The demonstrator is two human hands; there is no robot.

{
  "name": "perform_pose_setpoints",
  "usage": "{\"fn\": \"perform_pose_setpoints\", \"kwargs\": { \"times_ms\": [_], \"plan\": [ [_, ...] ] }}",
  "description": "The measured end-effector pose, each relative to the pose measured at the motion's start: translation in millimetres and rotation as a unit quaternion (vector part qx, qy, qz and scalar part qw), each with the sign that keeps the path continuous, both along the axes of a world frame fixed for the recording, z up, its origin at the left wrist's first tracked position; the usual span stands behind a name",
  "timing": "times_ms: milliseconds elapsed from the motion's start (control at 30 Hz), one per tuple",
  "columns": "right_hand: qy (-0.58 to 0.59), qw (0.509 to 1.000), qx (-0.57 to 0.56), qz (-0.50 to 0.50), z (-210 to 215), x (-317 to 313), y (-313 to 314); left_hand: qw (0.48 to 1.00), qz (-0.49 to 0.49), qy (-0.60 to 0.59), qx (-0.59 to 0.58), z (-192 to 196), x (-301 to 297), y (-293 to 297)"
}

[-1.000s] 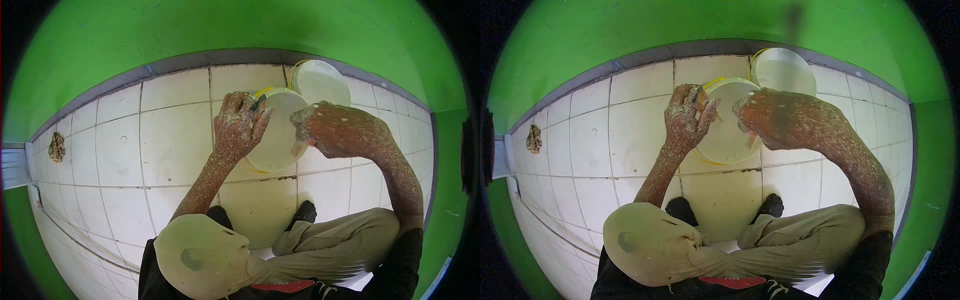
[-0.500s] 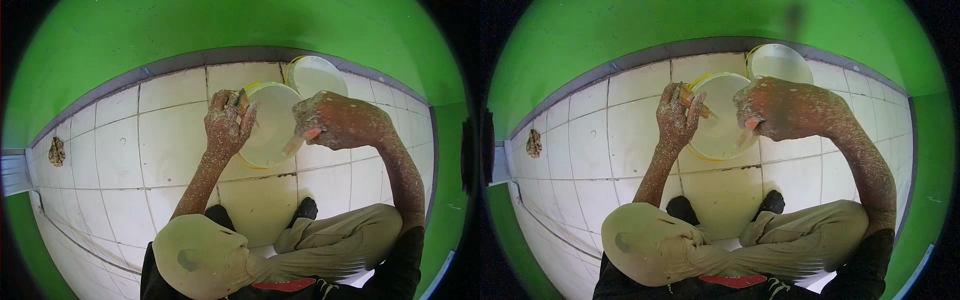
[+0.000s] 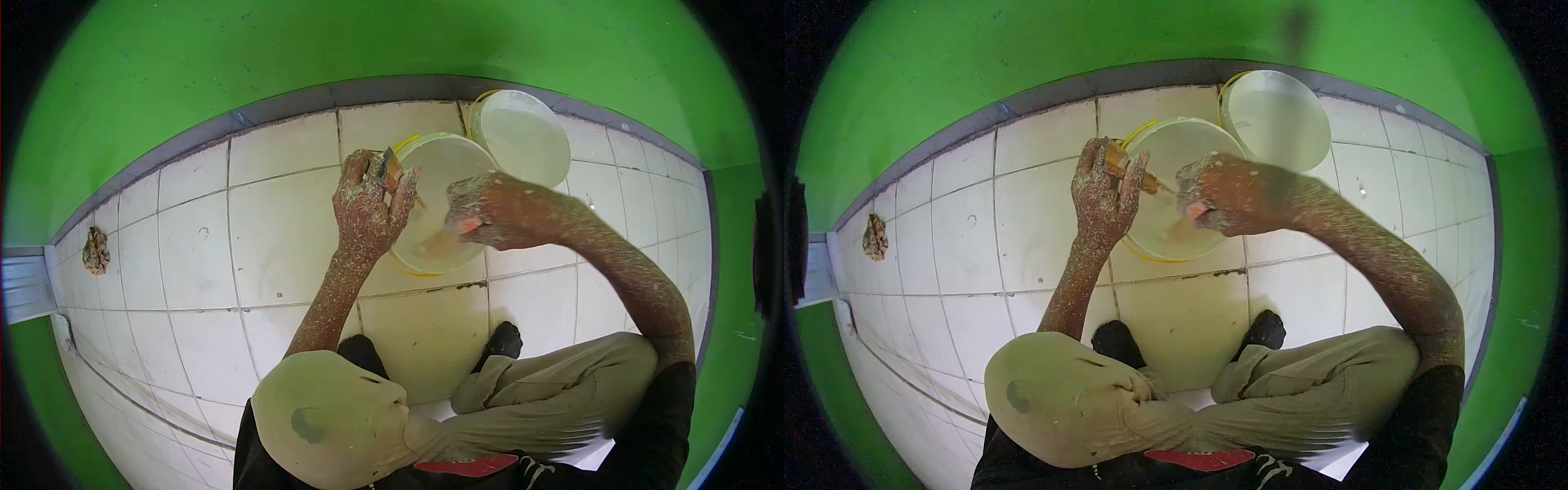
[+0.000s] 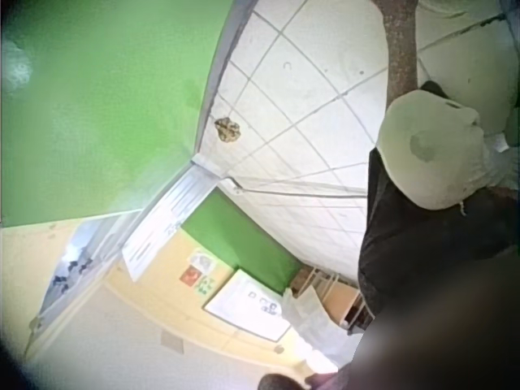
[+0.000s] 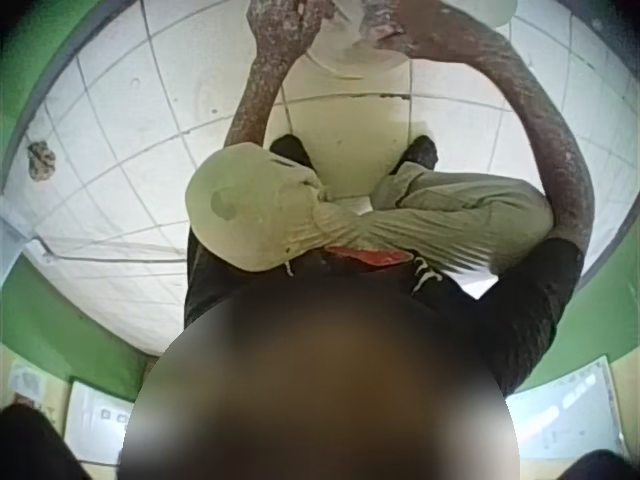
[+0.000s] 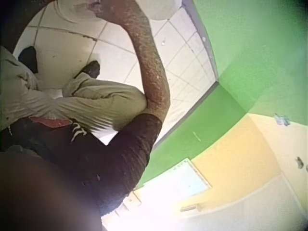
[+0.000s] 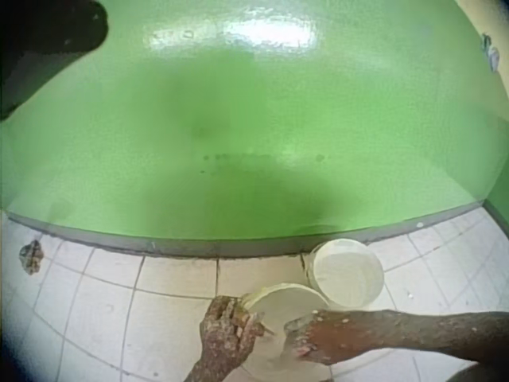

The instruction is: Painting a ceiling using a roller on an extension pole, then mixing paint in a bucket.

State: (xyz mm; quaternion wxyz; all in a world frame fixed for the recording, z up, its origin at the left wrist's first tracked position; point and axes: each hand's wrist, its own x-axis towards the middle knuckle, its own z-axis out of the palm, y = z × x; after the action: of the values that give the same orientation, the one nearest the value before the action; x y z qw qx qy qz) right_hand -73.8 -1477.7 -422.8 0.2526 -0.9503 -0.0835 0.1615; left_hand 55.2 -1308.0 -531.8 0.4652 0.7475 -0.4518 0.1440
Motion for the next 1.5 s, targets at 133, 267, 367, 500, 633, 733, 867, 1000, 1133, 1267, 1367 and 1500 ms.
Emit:
{"fn": "perform_pose_setpoints", "kwargs": {
  "times_ms": [133,267,367,500,633,733,867,1000,1133,1267,1367,1500],
  "plan": [
    [0.069,0.996,-0.038,0.052,48.6,6.2,4.7,0.999,-0.007,0.047,0.007,4.2,1.3,9.6],
    [-0.041,0.980,-0.127,0.148,1.1,1.1,10.8,1.000,0.014,0.024,0.014,12.1,-4.5,1.4],
    [-0.059,0.970,-0.189,0.141,-47.2,2.0,11.3,1.000,-0.004,-0.003,-0.014,5.1,-4.8,-5.6],
    [-0.165,0.967,-0.132,0.145,-11.9,5.0,-3.8,0.999,-0.018,0.045,-0.014,-6.1,4.7,5.0],
    [-0.093,0.977,-0.145,0.127,36.8,-1.2,9.9,1.000,0.001,0.005,-0.004,6.5,0.0,3.7],
    [0.002,0.978,-0.181,0.103,21.9,9.0,19.1,0.999,-0.010,0.032,-0.007,13.8,-2.6,-4.0],
    [-0.195,0.962,-0.140,0.132,6.8,1.0,-12.9,0.999,-0.027,-0.040,0.021,1.5,9.3,-13.7],
    [-0.071,0.978,-0.190,0.049,61.7,1.1,-3.4,0.999,-0.025,0.018,0.020,-4.2,21.3,-7.7],
    [-0.024,0.986,-0.149,0.073,51.2,-4.0,-1.6,0.999,-0.029,-0.018,0.028,-5.9,23.5,-13.7],
    [0.047,0.996,-0.077,0.027,20.7,7.3,3.1,0.998,-0.035,0.028,0.046,1.4,16.7,-16.3],
    [0.012,0.996,-0.088,0.026,-21.1,11.6,-2.0,0.998,-0.039,-0.004,0.045,-0.6,17.4,-14.7],
    [-0.180,0.957,-0.153,0.165,-46.9,10.2,-27.5,0.998,-0.039,-0.041,0.011,-1.0,14.7,-17.9]
  ]
}}
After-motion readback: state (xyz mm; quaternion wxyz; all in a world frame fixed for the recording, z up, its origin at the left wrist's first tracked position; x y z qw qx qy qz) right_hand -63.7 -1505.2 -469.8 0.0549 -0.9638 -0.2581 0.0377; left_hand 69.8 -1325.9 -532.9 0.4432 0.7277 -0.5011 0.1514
